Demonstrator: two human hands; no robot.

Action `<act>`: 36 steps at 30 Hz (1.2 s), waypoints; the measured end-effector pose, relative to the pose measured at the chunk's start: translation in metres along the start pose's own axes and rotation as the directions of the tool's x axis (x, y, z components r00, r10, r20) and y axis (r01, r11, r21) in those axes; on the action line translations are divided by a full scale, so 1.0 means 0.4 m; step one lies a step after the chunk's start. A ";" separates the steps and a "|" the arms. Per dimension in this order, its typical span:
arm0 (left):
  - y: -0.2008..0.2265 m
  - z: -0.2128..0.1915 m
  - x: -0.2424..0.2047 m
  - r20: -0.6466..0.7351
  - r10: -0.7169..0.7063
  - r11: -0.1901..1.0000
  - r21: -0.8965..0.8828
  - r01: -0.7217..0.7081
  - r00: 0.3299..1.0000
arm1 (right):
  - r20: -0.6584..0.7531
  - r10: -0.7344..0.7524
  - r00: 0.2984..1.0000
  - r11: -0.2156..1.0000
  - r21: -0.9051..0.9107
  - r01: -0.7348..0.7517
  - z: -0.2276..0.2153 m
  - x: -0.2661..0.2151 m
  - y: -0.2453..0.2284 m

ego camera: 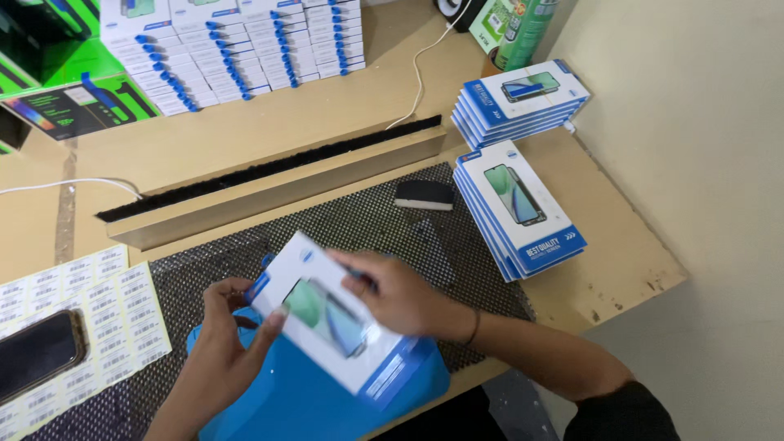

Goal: The person unpacks a phone screen from a protective sleeve, inspects it, and places it into a box. They then stack several boxes, secure them with a rubber band, and apply labels to the boxes.

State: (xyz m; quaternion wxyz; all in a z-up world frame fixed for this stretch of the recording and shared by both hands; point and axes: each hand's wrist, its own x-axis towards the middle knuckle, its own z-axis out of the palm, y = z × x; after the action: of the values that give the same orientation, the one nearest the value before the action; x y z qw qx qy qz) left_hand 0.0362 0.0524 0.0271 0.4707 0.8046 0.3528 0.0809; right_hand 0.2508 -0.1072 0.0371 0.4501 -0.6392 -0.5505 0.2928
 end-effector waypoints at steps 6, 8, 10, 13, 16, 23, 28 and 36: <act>0.141 0.095 0.080 0.235 0.252 0.967 -0.016 -0.256 0.939 | -0.515 0.220 0.829 0.898 -0.225 -0.378 -0.388 -0.080 0.015; 0.166 0.164 0.132 0.243 0.362 0.930 -0.034 -0.365 0.900 | -0.566 0.200 0.800 0.886 -0.244 -0.395 -0.491 -0.108 0.105; 0.208 0.234 0.175 0.245 0.468 0.881 -0.055 -0.470 0.849 | -0.613 0.176 0.770 0.873 -0.265 -0.410 -0.542 -0.130 0.134; 0.278 0.346 0.225 0.344 0.446 0.894 -0.119 -0.433 0.826 | -0.609 0.364 0.705 0.748 -0.260 -0.611 -0.557 -0.152 0.152; 0.326 0.459 0.268 0.386 0.424 0.881 0.033 -0.472 0.819 | -0.601 0.242 0.762 0.754 -0.378 -0.537 -0.584 -0.172 0.218; 0.436 0.567 0.238 0.329 0.248 0.951 0.097 -0.293 0.911 | -0.367 0.600 0.711 0.742 -0.079 -0.666 -0.489 -0.175 0.090; 0.438 0.557 0.221 0.365 0.262 0.963 -0.045 -0.264 0.893 | -0.325 0.674 0.663 0.712 0.048 -0.701 -0.456 -0.185 0.044; 0.431 0.375 0.095 0.148 0.582 0.719 -0.553 -0.421 0.799 | -0.435 0.227 0.871 0.972 0.164 -0.171 -0.374 -0.209 0.067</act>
State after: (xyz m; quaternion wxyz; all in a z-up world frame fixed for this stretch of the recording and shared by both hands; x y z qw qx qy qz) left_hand 0.2183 -0.0813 0.0783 0.6688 0.7246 0.0063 0.1661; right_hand 0.3742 -0.2257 0.0663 0.5704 -0.7147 -0.3438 0.2139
